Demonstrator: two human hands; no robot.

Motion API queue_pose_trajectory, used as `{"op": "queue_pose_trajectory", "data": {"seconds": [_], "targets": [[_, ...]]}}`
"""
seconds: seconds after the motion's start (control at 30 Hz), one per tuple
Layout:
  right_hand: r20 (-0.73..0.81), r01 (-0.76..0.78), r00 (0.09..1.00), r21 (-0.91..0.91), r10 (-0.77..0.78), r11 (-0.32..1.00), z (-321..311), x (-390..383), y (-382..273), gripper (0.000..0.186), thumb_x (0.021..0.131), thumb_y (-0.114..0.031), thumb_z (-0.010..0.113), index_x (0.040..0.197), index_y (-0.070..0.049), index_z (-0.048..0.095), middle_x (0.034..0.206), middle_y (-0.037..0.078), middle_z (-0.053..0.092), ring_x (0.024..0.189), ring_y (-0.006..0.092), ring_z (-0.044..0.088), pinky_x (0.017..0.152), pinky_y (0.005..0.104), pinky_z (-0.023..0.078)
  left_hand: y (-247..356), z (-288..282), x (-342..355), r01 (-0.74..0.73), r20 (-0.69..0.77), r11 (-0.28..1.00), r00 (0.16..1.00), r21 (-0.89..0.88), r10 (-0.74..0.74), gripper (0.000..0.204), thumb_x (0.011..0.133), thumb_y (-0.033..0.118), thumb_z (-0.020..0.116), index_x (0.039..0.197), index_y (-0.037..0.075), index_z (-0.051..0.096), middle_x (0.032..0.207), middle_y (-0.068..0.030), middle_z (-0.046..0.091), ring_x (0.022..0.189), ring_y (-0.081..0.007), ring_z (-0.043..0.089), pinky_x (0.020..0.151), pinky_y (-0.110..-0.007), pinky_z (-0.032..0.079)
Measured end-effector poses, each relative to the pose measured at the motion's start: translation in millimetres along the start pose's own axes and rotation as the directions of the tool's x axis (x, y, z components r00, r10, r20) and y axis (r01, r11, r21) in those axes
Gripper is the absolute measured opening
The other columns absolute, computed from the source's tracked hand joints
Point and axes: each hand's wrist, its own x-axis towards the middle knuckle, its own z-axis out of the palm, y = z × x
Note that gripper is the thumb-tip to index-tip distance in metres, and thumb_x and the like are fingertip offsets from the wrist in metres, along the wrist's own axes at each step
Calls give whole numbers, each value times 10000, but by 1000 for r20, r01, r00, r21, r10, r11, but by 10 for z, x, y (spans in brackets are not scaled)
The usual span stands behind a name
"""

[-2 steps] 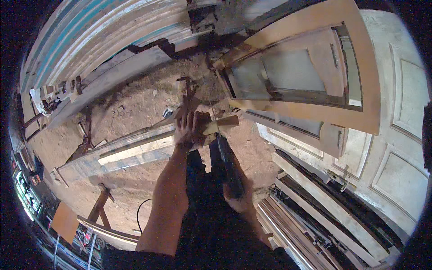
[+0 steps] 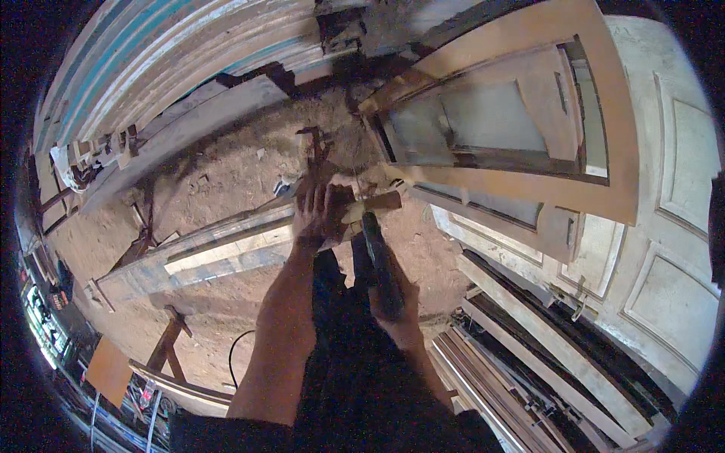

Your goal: The person saws a piece of wood by hand using a hand saw. They hold the wood steady with one hand while moving the saw back and forth through a marked cut line.

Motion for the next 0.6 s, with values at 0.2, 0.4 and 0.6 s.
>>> {"op": "queue_pose_trajectory", "data": {"seconds": [0.2, 0.4, 0.6], "targets": [[-7, -250, 968, 6, 250, 968, -193, -621, -81, 647, 854, -79, 701, 1454, -9, 469, 1098, 133, 706, 875, 154, 664, 765, 301, 524, 4, 49, 19, -50, -42, 997, 998, 57, 52, 1025, 766, 547, 708, 1556, 88, 244, 1562, -190, 303, 1453, -397, 277, 1135, -669, 226], [-66, 44, 997, 47, -40, 998, -36, -51, 46, 586, 858, -61, 698, 1410, -29, 502, 1145, 121, 688, 964, 169, 655, 838, 311, 511, 137, -315, 146, 31, 97, 999, 995, 28, -34, 975, 722, 517, 697, 1492, 26, 358, 1524, -244, 358, 1404, -442, 334, 1161, -608, 236], [-117, -158, 980, 34, 161, 987, -137, -393, -278, 484, 865, -102, 723, 1314, -47, 551, 1128, 98, 681, 982, 182, 636, 853, 337, 505, 121, -307, 118, 0, 129, 998, 992, 57, -8, 985, 729, 495, 722, 1508, 41, 325, 1515, -214, 375, 1411, -432, 330, 1146, -618, 254]]}}
